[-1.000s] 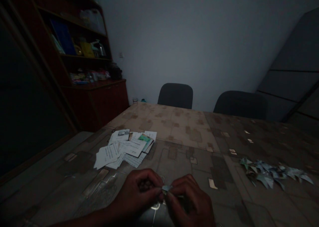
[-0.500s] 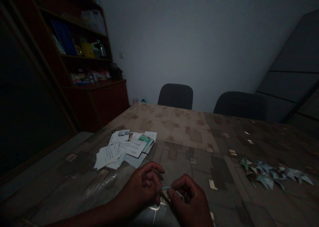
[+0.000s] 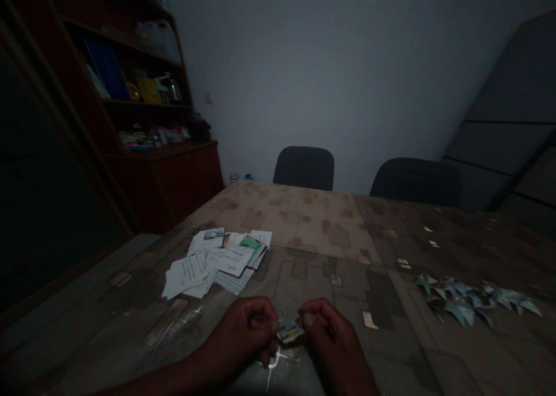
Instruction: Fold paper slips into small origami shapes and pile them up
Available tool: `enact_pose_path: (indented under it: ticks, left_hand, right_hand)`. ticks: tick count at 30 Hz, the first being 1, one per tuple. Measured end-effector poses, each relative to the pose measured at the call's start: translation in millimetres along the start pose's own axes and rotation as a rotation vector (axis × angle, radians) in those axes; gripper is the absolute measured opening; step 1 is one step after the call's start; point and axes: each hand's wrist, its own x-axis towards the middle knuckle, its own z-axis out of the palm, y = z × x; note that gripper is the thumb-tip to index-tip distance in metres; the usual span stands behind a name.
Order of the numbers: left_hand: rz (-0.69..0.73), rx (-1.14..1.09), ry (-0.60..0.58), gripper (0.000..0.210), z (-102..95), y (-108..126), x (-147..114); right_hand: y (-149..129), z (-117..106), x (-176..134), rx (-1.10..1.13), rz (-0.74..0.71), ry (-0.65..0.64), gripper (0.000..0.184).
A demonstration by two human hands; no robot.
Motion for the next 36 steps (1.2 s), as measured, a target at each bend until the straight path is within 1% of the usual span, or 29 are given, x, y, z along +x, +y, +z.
enact_pose_path:
  ticks: [3, 6, 9, 11, 13, 17, 21, 25, 27, 30, 33, 36]
  left_hand:
    - [0.016, 0.034, 0.012, 0.023, 0.7, 3.2, -1.8]
    - [0.029, 0.071, 0.023, 0.021, 0.6, 0.8, -1.5]
    - [0.045, 0.089, 0.024, 0.02, -0.6, -3.1, -0.4]
    - [0.056, 0.096, -0.015, 0.02, -1.6, -4.0, -0.8]
    - [0.074, 0.11, -0.037, 0.019, -2.4, -3.3, -2.2]
    - [0.097, 0.118, 0.0, 0.015, -2.8, -1.8, -4.4]
    - [0.051, 0.066, -0.038, 0.022, -2.9, -4.8, -1.5]
    - [0.034, 0.022, -0.036, 0.028, -6.5, -3.8, 2.1]
    - [0.031, 0.003, 0.015, 0.03, -10.7, 0.4, 2.4]
    - [0.032, -0.016, 0.093, 0.03, -16.3, 6.8, 0.3]
    - [0.043, -0.026, 0.084, 0.03, -16.6, 8.5, -3.3]
    - [0.056, -0.007, 0.048, 0.03, -12.9, 6.9, -5.8]
  right_hand:
    - [-4.1, -2.2, -1.5, -0.138, -0.033, -0.054, 0.033]
    - [-7.4, -2.9, -3.2, -0.246, -0.035, -0.129, 0.031]
    - [-6.0, -3.5, -3.4, -0.233, -0.028, -0.146, 0.035]
    - [-2.5, -3.5, -3.0, -0.198, -0.031, -0.123, 0.036]
    - [1.1, -3.1, -2.7, -0.192, -0.043, -0.133, 0.036]
    - [1.7, -1.1, -3.3, -0.238, -0.059, -0.201, 0.031]
    - [-4.0, -0.2, -4.6, -0.275, -0.051, -0.202, 0.033]
    - [-4.7, -7.4, -3.0, -0.219, -0.029, -0.245, 0.036]
    - [-2.6, -15.0, -0.8, -0.2, -0.032, -0.24, 0.037]
    - [-0.8, -24.8, 1.1, -0.225, -0.084, -0.151, 0.037]
    - [-5.1, -25.5, -1.0, -0.268, -0.115, -0.124, 0.032]
    - [-13.5, -19.1, -5.3, -0.302, -0.155, -0.161, 0.028]
